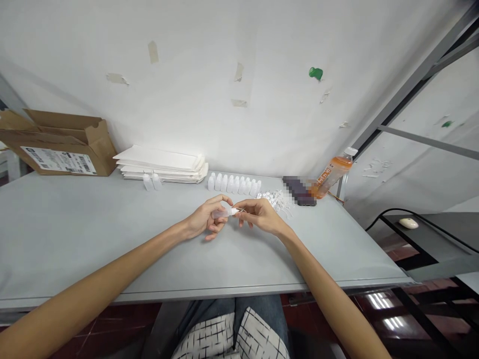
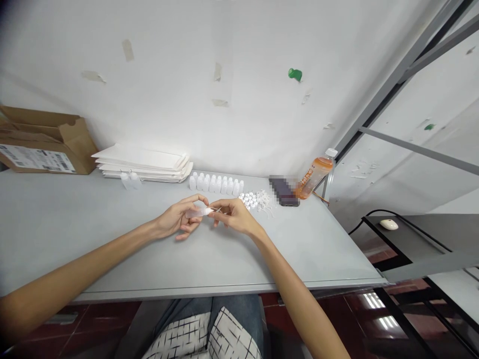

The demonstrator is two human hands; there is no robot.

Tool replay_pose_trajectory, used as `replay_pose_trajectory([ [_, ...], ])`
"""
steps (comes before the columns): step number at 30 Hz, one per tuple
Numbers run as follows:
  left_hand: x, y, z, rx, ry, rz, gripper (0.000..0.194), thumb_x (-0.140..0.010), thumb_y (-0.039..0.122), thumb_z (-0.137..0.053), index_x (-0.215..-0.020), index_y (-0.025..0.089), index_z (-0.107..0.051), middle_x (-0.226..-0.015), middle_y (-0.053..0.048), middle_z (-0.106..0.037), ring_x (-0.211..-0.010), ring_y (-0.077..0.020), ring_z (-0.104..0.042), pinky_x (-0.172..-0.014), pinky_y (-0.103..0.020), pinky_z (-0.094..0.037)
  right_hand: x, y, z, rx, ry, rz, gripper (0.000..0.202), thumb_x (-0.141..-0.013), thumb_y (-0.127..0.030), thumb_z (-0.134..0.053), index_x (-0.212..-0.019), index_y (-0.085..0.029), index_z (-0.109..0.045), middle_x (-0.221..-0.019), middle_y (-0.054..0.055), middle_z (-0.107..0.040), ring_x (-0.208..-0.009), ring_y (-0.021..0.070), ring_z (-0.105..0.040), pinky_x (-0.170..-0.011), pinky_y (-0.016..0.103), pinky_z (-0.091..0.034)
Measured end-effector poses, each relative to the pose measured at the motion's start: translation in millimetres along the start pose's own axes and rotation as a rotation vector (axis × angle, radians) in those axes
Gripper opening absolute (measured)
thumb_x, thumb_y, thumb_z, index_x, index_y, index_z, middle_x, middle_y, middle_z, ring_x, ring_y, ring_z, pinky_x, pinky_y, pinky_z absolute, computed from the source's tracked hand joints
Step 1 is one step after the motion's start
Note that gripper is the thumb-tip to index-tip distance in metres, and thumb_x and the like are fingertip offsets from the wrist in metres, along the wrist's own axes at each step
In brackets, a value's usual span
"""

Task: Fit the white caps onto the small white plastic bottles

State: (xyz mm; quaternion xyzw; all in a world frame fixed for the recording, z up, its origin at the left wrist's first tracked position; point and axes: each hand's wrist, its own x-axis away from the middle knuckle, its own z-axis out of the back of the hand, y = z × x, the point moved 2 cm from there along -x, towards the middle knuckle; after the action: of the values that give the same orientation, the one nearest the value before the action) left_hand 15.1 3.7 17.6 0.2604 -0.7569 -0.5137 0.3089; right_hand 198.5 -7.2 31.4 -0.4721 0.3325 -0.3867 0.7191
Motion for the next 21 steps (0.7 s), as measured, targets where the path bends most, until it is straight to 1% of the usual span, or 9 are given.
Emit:
replay_pose_trajectory([
  [4,-0.8,-3.4,0.6,-0.114,0.047,-0.065,0.019,-0.085,0.028,-0.047,-0.103,0.025,-0.044,-0.061,0.008,-0.035,-0.042,-0.0066,-0.029,-0.034,-0.016,-0.032,0.9,-0.5,-1.7,0.030,-0.023,-0.031,0.030,-0.086,-0.042,-0.060,-0.094,-0.014,-0.067,-0.080,0.006,-0.067,-0.065,0.0140,-0.063,-0.046,0.021,-0.042],
  [7,-0.9,-5.0,-0.9,-0.240,0.072,-0.140,0.017,-0.086,0.028,-0.049,-0.103,0.025,-0.045,-0.063,0.007,-0.035,-0.046,-0.0068,-0.030,-0.038,-0.017,-0.032,0.8,-1.1,-2.3,0.035,-0.063,-0.031,0.032,-0.088,-0.043,-0.055,-0.088,-0.013,-0.066,-0.078,0.005,-0.064,-0.064,0.0129,-0.062,-0.046,0.021,-0.042],
  [10,-0.7,-6.1,-2.6,-0.332,0.069,-0.194,0.017,-0.088,0.031,-0.049,-0.103,0.024,-0.045,-0.066,0.007,-0.034,-0.048,-0.0075,-0.031,-0.040,-0.018,-0.031,0.0,-1.8,-2.6,0.016,-0.077,-0.038,0.033,-0.089,-0.045,-0.053,-0.083,-0.013,-0.061,-0.074,0.004,-0.061,-0.058,0.0117,-0.060,-0.044,0.021,-0.040],
  [13,1.3,-5.3,-3.9,-0.486,0.087,-0.233,0.017,-0.091,0.034,-0.046,-0.105,0.024,-0.044,-0.071,0.006,-0.040,-0.048,-0.0074,-0.033,-0.043,-0.019,-0.031,-0.8,-1.2,-3.1,0.005,-0.078,-0.062,0.034,-0.090,-0.047,-0.051,-0.080,-0.015,-0.056,-0.072,0.001,-0.058,-0.056,0.0111,-0.060,-0.043,0.020,-0.038],
  [17,5.1,-1.6,-6.3,-0.768,0.161,-0.316,0.019,-0.091,0.036,-0.047,-0.105,0.023,-0.045,-0.076,0.005,-0.050,-0.054,-0.0087,-0.036,-0.054,-0.022,-0.032,-1.3,1.6,-3.5,0.045,-0.072,-0.063,0.034,-0.091,-0.046,-0.048,-0.078,-0.016,-0.053,-0.071,0.000,-0.056,-0.055,0.0110,-0.059,-0.043,0.020,-0.037],
  [19,5.7,-0.4,-7.0,-0.850,0.196,-0.347,0.018,-0.091,0.036,-0.048,-0.104,0.023,-0.046,-0.077,0.004,-0.052,-0.058,-0.0109,-0.040,-0.058,-0.024,-0.033,-1.5,3.3,-3.6,0.083,-0.063,-0.049,0.033,-0.092,-0.045,-0.046,-0.076,-0.016,-0.053,-0.069,0.000,-0.056,-0.055,0.0111,-0.058,-0.044,0.021,-0.038],
  [21,5.3,-0.1,-7.0,-0.889,0.214,-0.352,0.018,-0.091,0.036,-0.047,-0.102,0.023,-0.046,-0.076,0.004,-0.053,-0.060,-0.0123,-0.042,-0.059,-0.024,-0.032,-1.7,4.7,-3.9,0.126,-0.058,-0.035,0.033,-0.093,-0.043,-0.045,-0.076,-0.016,-0.054,-0.067,0.000,-0.057,-0.055,0.0111,-0.058,-0.048,0.021,-0.039],
])
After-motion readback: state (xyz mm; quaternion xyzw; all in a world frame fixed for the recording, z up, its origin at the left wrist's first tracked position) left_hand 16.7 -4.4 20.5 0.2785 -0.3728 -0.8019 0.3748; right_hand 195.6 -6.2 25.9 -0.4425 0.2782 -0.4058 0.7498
